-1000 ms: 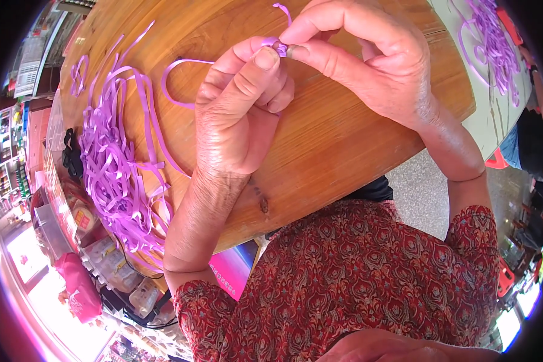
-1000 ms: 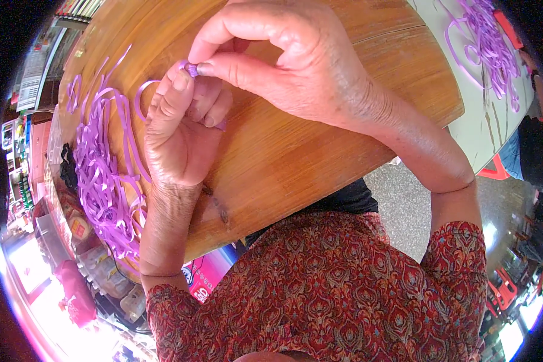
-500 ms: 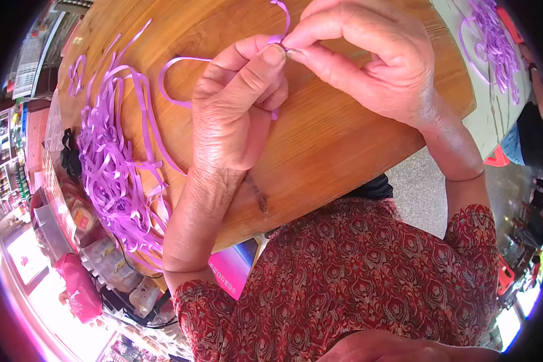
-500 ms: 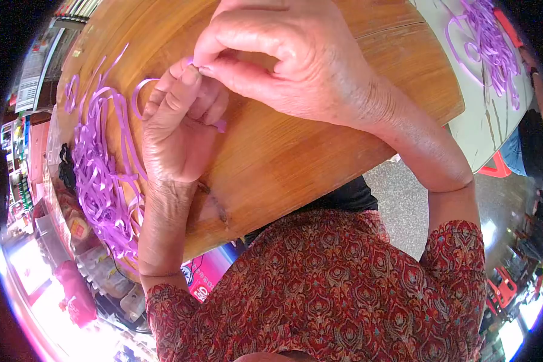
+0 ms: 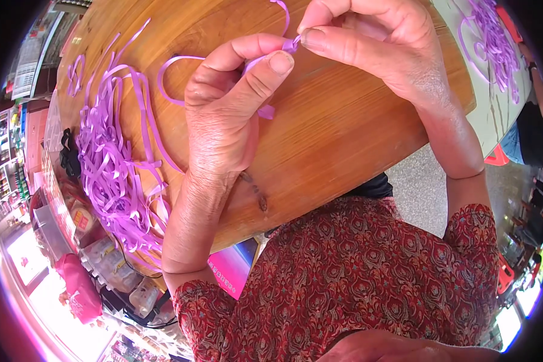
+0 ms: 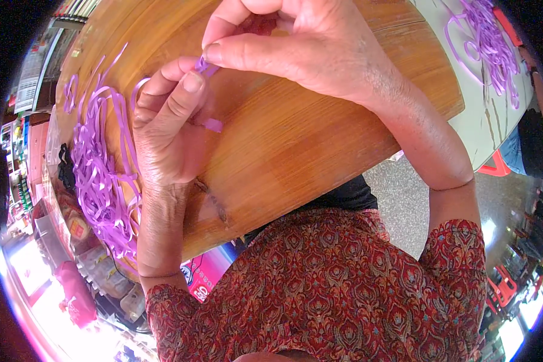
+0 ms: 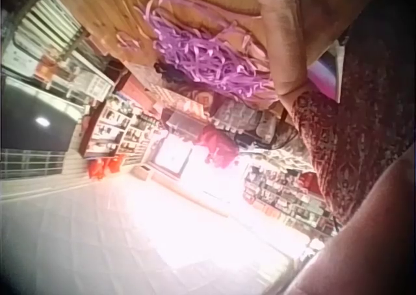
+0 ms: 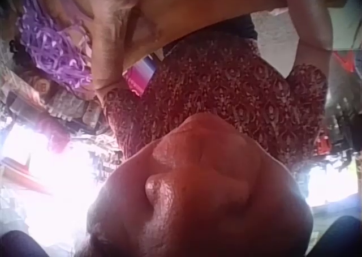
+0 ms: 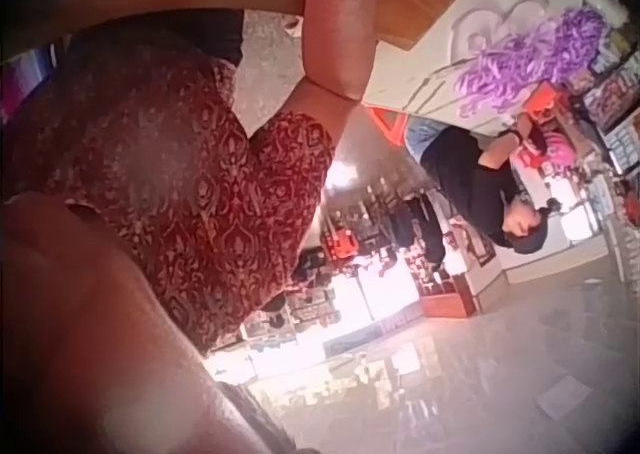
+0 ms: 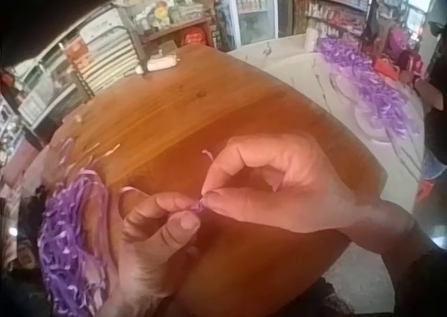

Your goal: The person picks up a purple ribbon from a pile on the table and ties a series of knots along its length by hand. They repeat this process with another ribbon before setting it aside.

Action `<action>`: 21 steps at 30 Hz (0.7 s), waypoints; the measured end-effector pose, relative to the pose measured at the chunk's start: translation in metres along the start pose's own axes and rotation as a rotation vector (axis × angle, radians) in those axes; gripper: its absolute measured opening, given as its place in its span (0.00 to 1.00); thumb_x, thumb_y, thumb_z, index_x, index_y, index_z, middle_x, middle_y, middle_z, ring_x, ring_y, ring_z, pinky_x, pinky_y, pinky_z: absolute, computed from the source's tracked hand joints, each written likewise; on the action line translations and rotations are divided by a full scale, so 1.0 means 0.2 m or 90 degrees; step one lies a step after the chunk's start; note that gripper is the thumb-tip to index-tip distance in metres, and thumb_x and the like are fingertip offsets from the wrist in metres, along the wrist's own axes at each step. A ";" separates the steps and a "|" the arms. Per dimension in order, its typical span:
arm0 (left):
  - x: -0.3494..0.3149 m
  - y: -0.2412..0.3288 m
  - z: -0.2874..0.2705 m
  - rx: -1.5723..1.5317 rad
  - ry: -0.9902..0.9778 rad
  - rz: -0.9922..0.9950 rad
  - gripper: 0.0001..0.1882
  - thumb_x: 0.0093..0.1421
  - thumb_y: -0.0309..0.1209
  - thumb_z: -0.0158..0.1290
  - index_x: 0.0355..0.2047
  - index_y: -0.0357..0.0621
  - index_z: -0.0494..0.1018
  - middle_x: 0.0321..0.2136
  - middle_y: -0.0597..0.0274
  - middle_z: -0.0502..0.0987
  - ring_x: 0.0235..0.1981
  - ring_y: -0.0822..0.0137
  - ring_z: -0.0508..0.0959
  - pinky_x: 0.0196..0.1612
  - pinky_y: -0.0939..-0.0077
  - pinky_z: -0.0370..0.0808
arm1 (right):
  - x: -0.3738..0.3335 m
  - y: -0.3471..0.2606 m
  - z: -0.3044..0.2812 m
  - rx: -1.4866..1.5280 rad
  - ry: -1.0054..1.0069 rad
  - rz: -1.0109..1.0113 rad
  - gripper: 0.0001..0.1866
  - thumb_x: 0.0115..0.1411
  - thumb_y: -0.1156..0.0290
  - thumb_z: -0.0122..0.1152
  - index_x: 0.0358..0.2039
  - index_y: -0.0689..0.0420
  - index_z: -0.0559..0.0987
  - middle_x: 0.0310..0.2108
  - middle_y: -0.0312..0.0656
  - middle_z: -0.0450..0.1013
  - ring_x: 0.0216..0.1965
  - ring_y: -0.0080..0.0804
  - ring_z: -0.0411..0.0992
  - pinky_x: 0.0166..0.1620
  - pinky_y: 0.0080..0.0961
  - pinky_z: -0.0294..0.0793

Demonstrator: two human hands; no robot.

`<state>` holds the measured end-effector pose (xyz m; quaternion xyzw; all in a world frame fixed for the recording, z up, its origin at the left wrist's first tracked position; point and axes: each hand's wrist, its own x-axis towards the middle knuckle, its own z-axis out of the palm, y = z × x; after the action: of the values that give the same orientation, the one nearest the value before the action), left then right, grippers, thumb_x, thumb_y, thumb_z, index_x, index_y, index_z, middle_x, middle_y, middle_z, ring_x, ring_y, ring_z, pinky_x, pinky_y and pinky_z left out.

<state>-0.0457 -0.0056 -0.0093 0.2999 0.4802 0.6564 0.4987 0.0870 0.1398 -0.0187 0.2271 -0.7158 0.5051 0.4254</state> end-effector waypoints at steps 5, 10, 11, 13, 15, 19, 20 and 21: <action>0.01 -0.02 -0.04 -0.033 -0.049 -0.004 0.10 0.56 0.28 0.59 0.39 0.42 0.77 0.23 0.76 0.72 0.20 0.85 0.64 0.19 0.90 0.61 | -0.01 0.02 -0.01 -0.035 -0.001 -0.029 0.04 0.54 0.82 0.60 0.32 0.64 0.77 0.31 0.40 0.73 0.35 0.24 0.72 0.45 0.21 0.69; 0.02 -0.04 -0.05 -0.076 -0.062 0.001 0.09 0.57 0.29 0.59 0.37 0.41 0.77 0.21 0.76 0.71 0.17 0.84 0.61 0.18 0.88 0.59 | 0.00 0.05 0.00 -0.144 0.030 -0.124 0.07 0.53 0.80 0.62 0.35 0.63 0.77 0.32 0.42 0.74 0.36 0.28 0.72 0.44 0.23 0.70; 0.02 -0.04 -0.05 -0.090 -0.059 -0.005 0.08 0.57 0.30 0.59 0.36 0.41 0.77 0.20 0.76 0.70 0.17 0.83 0.60 0.17 0.87 0.59 | 0.01 0.04 0.01 -0.167 0.057 -0.133 0.10 0.53 0.79 0.63 0.36 0.63 0.78 0.33 0.42 0.74 0.36 0.30 0.73 0.43 0.24 0.71; 0.01 -0.04 -0.08 -0.070 -0.047 0.005 0.08 0.57 0.30 0.58 0.36 0.41 0.77 0.20 0.75 0.71 0.16 0.84 0.61 0.18 0.87 0.59 | 0.11 -0.19 0.08 -0.291 0.029 0.061 0.13 0.52 0.77 0.65 0.39 0.63 0.78 0.34 0.42 0.74 0.36 0.32 0.73 0.42 0.25 0.71; 0.02 -0.04 -0.05 -0.051 -0.051 0.011 0.07 0.57 0.30 0.58 0.35 0.41 0.77 0.20 0.75 0.71 0.16 0.84 0.61 0.18 0.87 0.60 | 0.10 -0.20 0.09 -0.483 0.001 0.126 0.19 0.48 0.72 0.69 0.42 0.60 0.78 0.32 0.40 0.73 0.34 0.34 0.72 0.39 0.27 0.71; 0.01 -0.04 -0.02 0.006 0.008 0.011 0.05 0.57 0.28 0.57 0.34 0.41 0.78 0.19 0.72 0.72 0.17 0.81 0.62 0.19 0.85 0.59 | 0.08 -0.24 0.08 -0.525 -0.053 0.169 0.14 0.46 0.72 0.69 0.35 0.59 0.80 0.28 0.38 0.70 0.29 0.32 0.69 0.33 0.27 0.67; 0.01 -0.04 -0.02 0.014 0.020 0.006 0.04 0.58 0.25 0.56 0.33 0.41 0.78 0.17 0.71 0.70 0.17 0.79 0.61 0.20 0.83 0.56 | 0.06 -0.16 0.05 -0.525 -0.053 0.169 0.14 0.46 0.72 0.69 0.35 0.59 0.80 0.28 0.38 0.70 0.29 0.32 0.69 0.33 0.27 0.67; 0.01 -0.04 0.00 0.014 0.017 0.006 0.04 0.58 0.25 0.56 0.33 0.41 0.78 0.17 0.71 0.70 0.17 0.79 0.61 0.20 0.83 0.56 | 0.03 -0.02 -0.01 -0.613 -0.057 -0.116 0.12 0.46 0.73 0.69 0.34 0.59 0.80 0.28 0.38 0.70 0.29 0.32 0.69 0.32 0.27 0.67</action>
<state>-0.0444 -0.0040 -0.0163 0.2992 0.4926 0.6572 0.4858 0.0879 0.1415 -0.0117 0.0877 -0.8627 0.0675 0.4934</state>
